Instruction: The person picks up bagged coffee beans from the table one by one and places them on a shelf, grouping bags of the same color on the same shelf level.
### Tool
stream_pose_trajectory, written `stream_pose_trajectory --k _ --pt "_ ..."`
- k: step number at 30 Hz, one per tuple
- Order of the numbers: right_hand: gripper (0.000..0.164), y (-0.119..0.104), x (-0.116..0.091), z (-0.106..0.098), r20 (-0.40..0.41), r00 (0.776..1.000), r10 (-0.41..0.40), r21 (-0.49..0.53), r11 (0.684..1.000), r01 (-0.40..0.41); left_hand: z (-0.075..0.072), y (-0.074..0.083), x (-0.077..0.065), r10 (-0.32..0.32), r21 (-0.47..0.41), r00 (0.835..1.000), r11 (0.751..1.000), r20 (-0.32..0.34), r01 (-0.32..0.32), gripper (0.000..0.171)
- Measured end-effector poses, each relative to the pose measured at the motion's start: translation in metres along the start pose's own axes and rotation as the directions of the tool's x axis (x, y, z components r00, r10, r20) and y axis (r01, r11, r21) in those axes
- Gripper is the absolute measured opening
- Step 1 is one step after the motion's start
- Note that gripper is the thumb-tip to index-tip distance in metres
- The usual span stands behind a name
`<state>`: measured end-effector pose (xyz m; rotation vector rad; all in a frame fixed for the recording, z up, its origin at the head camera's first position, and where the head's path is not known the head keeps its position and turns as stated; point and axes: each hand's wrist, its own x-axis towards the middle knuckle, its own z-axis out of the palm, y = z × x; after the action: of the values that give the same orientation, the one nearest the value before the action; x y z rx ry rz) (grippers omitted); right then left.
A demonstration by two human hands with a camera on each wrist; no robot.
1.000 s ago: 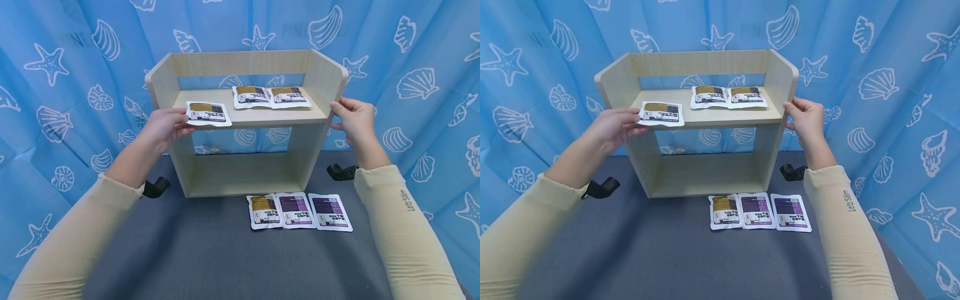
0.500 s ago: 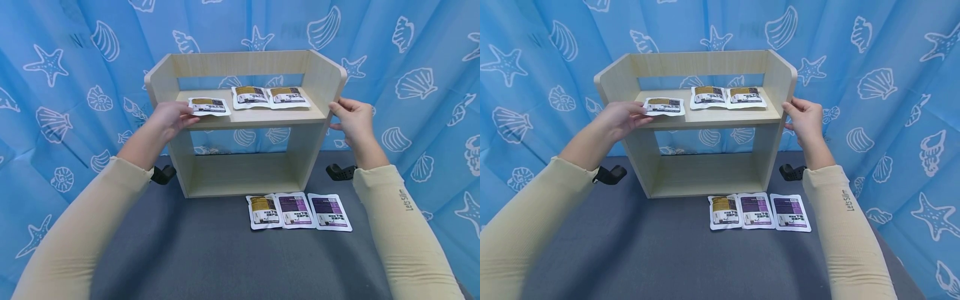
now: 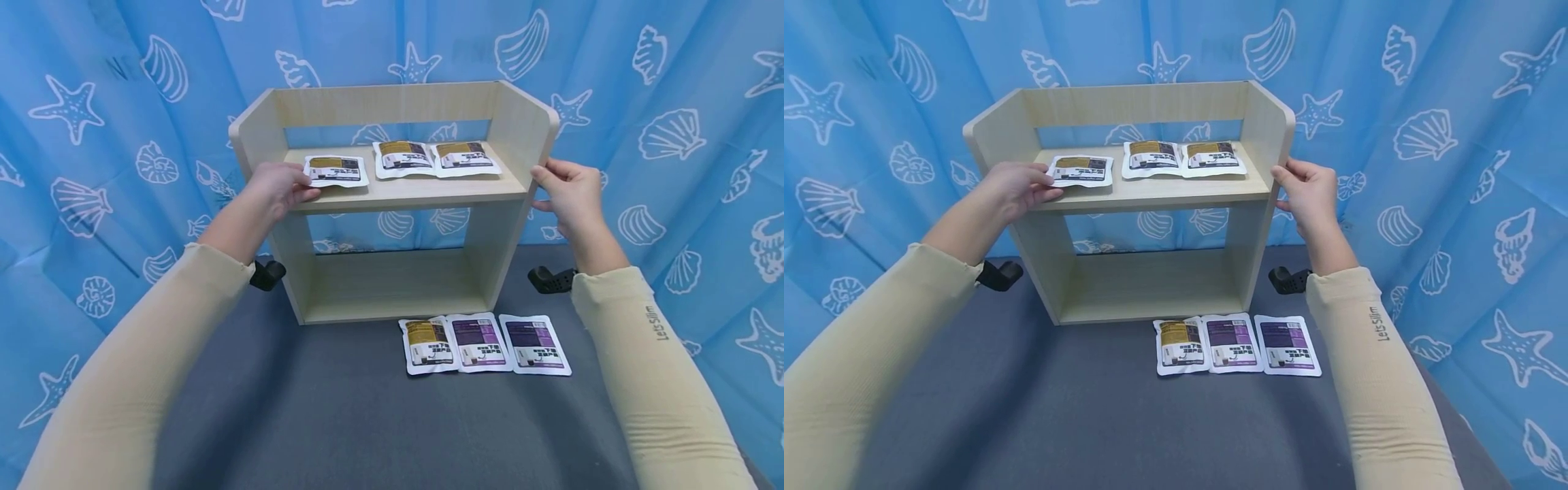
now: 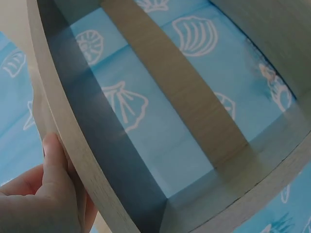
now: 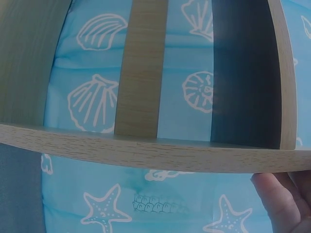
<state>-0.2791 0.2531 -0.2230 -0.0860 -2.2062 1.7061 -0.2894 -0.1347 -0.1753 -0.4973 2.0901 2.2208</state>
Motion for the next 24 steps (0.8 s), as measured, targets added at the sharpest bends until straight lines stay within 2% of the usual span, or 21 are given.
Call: stream_pose_trajectory --k 10,19,24 --pt "0.053 0.0 0.0 0.001 -0.003 1.0 0.001 -0.008 1.0 -0.001 0.015 0.005 0.014 0.015 0.024 0.999 1.0 -0.035 -0.015 0.047" --pt "0.053 -0.001 -0.002 0.001 -0.002 1.0 -0.008 -0.017 1.0 0.008 0.024 0.004 0.02 0.056 0.103 0.996 0.993 -0.063 -0.05 0.05" --pt "0.052 -0.001 -0.002 0.002 -0.002 1.0 0.001 -0.021 1.0 -0.001 0.025 0.003 0.021 0.087 0.156 0.995 0.985 -0.058 -0.078 0.053"
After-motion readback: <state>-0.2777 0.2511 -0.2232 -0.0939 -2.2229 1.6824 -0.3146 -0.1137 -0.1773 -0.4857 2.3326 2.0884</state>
